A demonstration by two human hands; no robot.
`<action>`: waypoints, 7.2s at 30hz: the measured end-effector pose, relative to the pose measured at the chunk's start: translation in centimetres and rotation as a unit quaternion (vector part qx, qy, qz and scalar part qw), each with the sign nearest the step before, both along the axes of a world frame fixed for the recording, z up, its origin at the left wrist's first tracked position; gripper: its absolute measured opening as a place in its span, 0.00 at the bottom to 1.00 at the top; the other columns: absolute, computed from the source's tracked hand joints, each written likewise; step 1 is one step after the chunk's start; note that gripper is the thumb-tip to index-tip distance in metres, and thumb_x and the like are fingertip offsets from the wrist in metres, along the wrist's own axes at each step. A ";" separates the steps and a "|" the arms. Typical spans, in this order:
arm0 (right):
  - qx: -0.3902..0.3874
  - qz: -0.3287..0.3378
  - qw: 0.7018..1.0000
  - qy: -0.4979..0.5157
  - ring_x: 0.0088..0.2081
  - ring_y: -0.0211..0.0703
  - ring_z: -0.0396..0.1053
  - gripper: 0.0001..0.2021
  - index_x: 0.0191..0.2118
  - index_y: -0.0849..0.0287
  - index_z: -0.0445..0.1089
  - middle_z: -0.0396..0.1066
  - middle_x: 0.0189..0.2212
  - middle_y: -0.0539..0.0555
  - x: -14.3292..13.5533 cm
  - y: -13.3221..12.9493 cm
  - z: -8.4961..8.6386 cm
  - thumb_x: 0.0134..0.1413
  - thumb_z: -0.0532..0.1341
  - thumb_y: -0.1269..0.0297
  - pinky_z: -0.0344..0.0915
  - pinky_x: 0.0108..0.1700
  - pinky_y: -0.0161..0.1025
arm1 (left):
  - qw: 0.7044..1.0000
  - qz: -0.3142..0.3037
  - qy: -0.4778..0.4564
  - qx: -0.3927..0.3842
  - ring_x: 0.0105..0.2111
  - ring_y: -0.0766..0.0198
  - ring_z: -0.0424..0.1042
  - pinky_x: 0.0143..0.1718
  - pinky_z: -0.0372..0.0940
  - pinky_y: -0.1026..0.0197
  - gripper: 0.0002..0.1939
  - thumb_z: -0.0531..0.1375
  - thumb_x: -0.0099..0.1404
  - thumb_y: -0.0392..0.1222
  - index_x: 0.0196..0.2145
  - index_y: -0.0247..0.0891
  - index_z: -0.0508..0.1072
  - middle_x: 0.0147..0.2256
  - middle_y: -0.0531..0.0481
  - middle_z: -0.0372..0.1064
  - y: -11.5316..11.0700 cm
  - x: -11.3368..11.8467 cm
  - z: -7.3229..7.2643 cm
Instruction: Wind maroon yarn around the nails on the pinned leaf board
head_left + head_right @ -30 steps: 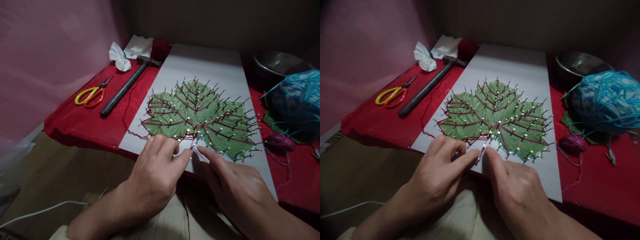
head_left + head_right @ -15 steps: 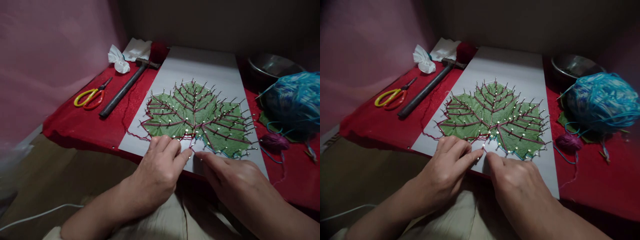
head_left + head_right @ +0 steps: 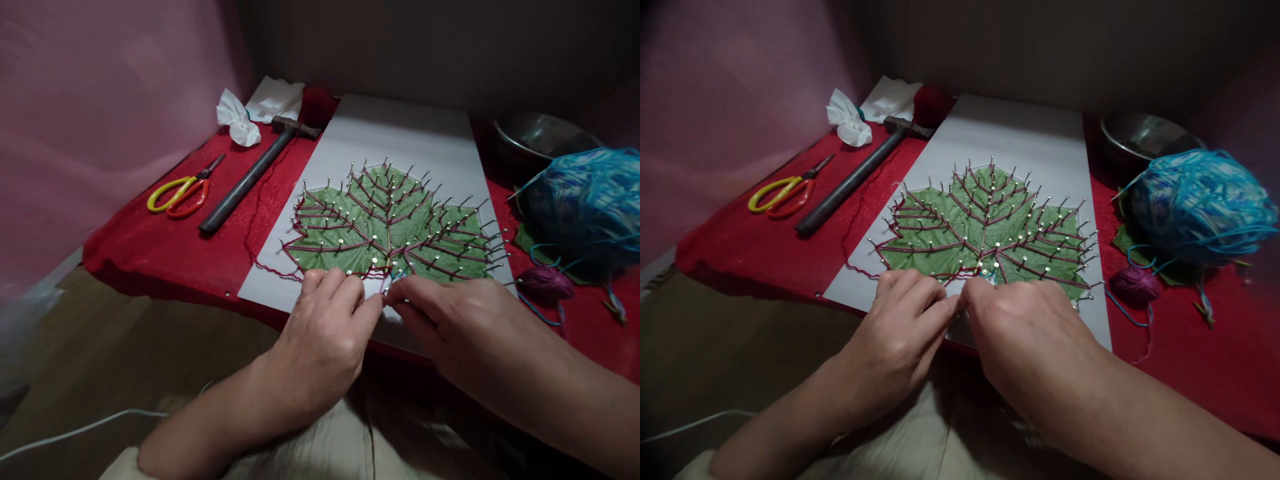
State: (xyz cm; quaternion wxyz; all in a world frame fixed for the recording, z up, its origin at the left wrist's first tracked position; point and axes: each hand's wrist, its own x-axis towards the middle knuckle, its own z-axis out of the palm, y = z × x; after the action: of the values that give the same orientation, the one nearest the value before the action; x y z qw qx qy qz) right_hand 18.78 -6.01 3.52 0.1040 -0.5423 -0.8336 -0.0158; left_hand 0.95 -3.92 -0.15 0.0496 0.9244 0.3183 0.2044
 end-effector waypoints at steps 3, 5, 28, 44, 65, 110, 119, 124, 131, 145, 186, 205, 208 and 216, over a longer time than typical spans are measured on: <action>0.036 0.042 0.997 -0.059 0.11 0.37 0.55 0.10 0.25 0.58 0.66 0.60 0.10 0.47 -0.4 0.7 0.6 0.49 0.51 0.75 0.36 0.19 0.37 | 1.000 0.008 -0.004 0.009 0.32 0.60 0.57 0.37 0.54 0.54 0.10 0.50 0.64 0.28 0.30 0.34 0.70 0.30 0.46 0.63 0.0 0.1 -0.1; 0.026 0.055 0.994 -0.086 0.12 0.37 0.54 0.10 0.24 0.58 0.64 0.60 0.11 0.47 -0.6 1.5 1.0 0.48 0.50 0.77 0.35 0.20 0.37 | 1.000 0.004 -0.010 0.015 0.33 0.60 0.57 0.37 0.54 0.54 0.11 0.49 0.63 0.28 0.31 0.33 0.70 0.30 0.45 0.63 0.0 0.1 -0.2; 0.002 0.105 0.989 -0.103 0.22 0.36 0.59 0.10 0.28 0.57 0.69 0.66 0.20 0.48 1.1 4.3 0.7 0.53 0.53 0.76 0.40 0.26 0.37 | 0.990 -0.023 0.068 0.121 0.33 0.54 0.58 0.42 0.51 0.48 0.14 0.48 0.64 0.33 0.38 0.30 0.73 0.32 0.44 0.62 0.2 -0.3 -0.4; -0.019 -0.014 0.991 -0.133 0.19 0.37 0.54 0.09 0.27 0.55 0.71 0.66 0.17 0.51 0.9 5.7 0.7 0.52 0.54 0.65 0.39 0.24 0.37 | 0.977 -0.041 0.149 0.145 0.35 0.54 0.59 0.47 0.52 0.48 0.16 0.47 0.66 0.34 0.45 0.29 0.71 0.34 0.46 0.62 0.5 -0.7 0.1; -0.019 -0.071 0.997 0.027 0.23 0.37 0.66 0.09 0.33 0.55 0.76 0.72 0.21 0.49 2.7 5.2 -0.9 0.53 0.57 0.63 0.53 0.27 0.34 | 0.997 -0.034 0.014 0.066 0.36 0.57 0.61 0.39 0.54 0.53 0.09 0.54 0.64 0.33 0.37 0.34 0.74 0.34 0.45 0.64 3.3 -0.4 2.5; -0.020 -0.051 0.996 0.076 0.19 0.33 0.58 0.10 0.29 0.55 0.75 0.65 0.15 0.46 3.4 5.7 -1.7 0.54 0.56 0.65 0.49 0.26 0.34 | 0.984 -0.110 0.099 -0.098 0.32 0.64 0.64 0.39 0.58 0.58 0.03 0.59 0.63 0.37 0.32 0.37 0.72 0.31 0.52 0.64 8.4 2.4 2.6; -0.055 -0.076 0.994 0.060 0.22 0.35 0.62 0.09 0.31 0.55 0.75 0.71 0.20 0.48 3.1 5.6 -1.4 0.54 0.57 0.66 0.50 0.28 0.35 | 0.984 -0.142 0.100 -0.032 0.32 0.64 0.62 0.36 0.59 0.61 0.08 0.52 0.66 0.36 0.30 0.35 0.69 0.31 0.49 0.62 8.5 2.4 2.3; -0.044 -0.073 0.994 0.062 0.21 0.35 0.61 0.09 0.31 0.54 0.75 0.70 0.20 0.48 3.1 5.5 -1.5 0.54 0.57 0.66 0.49 0.27 0.35 | 0.985 -0.137 0.100 -0.033 0.34 0.63 0.63 0.37 0.60 0.60 0.06 0.54 0.65 0.36 0.31 0.35 0.69 0.32 0.49 0.62 8.3 2.4 2.3; -0.048 -0.071 0.994 0.063 0.20 0.34 0.58 0.08 0.29 0.56 0.75 0.67 0.17 0.48 3.0 5.6 -1.4 0.53 0.58 0.67 0.47 0.26 0.35 | 0.984 -0.133 0.096 -0.071 0.35 0.63 0.64 0.40 0.59 0.59 0.07 0.54 0.66 0.37 0.31 0.35 0.69 0.33 0.50 0.63 8.2 2.3 2.5; -0.048 -0.039 0.998 -0.005 0.22 0.36 0.61 0.10 0.27 0.57 0.72 0.70 0.20 0.51 3.1 5.5 -1.4 0.54 0.55 0.69 0.46 0.26 0.36 | 0.989 -0.108 0.064 -0.080 0.33 0.64 0.63 0.36 0.59 0.60 0.05 0.56 0.64 0.33 0.34 0.35 0.71 0.32 0.50 0.65 8.0 2.5 2.7; -0.043 -0.026 0.999 0.013 0.24 0.41 0.68 0.12 0.37 0.54 0.75 0.75 0.24 0.53 3.1 5.4 -1.5 0.58 0.54 0.70 0.44 0.26 0.38 | 0.987 -0.124 0.082 0.054 0.48 0.55 0.58 0.47 0.67 0.52 0.09 0.48 0.61 0.27 0.30 0.32 0.66 0.50 0.37 0.57 6.0 2.4 0.7; -0.072 -0.035 0.997 0.016 0.23 0.40 0.65 0.11 0.29 0.58 0.72 0.72 0.23 0.53 3.1 5.5 -1.4 0.55 0.53 0.72 0.45 0.26 0.39 | 0.984 -0.139 0.113 -0.023 0.37 0.59 0.58 0.39 0.59 0.56 0.07 0.52 0.67 0.36 0.34 0.35 0.69 0.34 0.47 0.64 7.9 2.9 3.4; -0.067 -0.029 0.997 0.021 0.23 0.40 0.64 0.10 0.29 0.58 0.71 0.72 0.23 0.53 3.2 5.5 -1.5 0.54 0.53 0.73 0.45 0.26 0.39 | 0.982 -0.139 0.130 0.016 0.34 0.59 0.58 0.38 0.56 0.55 0.09 0.52 0.67 0.37 0.31 0.35 0.70 0.31 0.48 0.64 8.0 3.5 3.0; -0.032 -0.022 0.999 0.024 0.22 0.38 0.62 0.10 0.29 0.58 0.70 0.71 0.22 0.51 3.3 5.5 -2.1 0.52 0.53 0.73 0.43 0.25 0.37 | 0.978 -0.124 0.160 0.057 0.33 0.58 0.58 0.36 0.54 0.55 0.09 0.52 0.67 0.35 0.29 0.35 0.69 0.30 0.47 0.65 7.9 3.8 2.8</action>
State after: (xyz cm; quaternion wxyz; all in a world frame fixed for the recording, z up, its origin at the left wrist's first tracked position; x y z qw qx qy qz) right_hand 22.03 -0.48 1.43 0.1060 -0.5636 -0.8189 0.0211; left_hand 4.73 3.96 2.67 -0.0302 0.9786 0.1931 0.0644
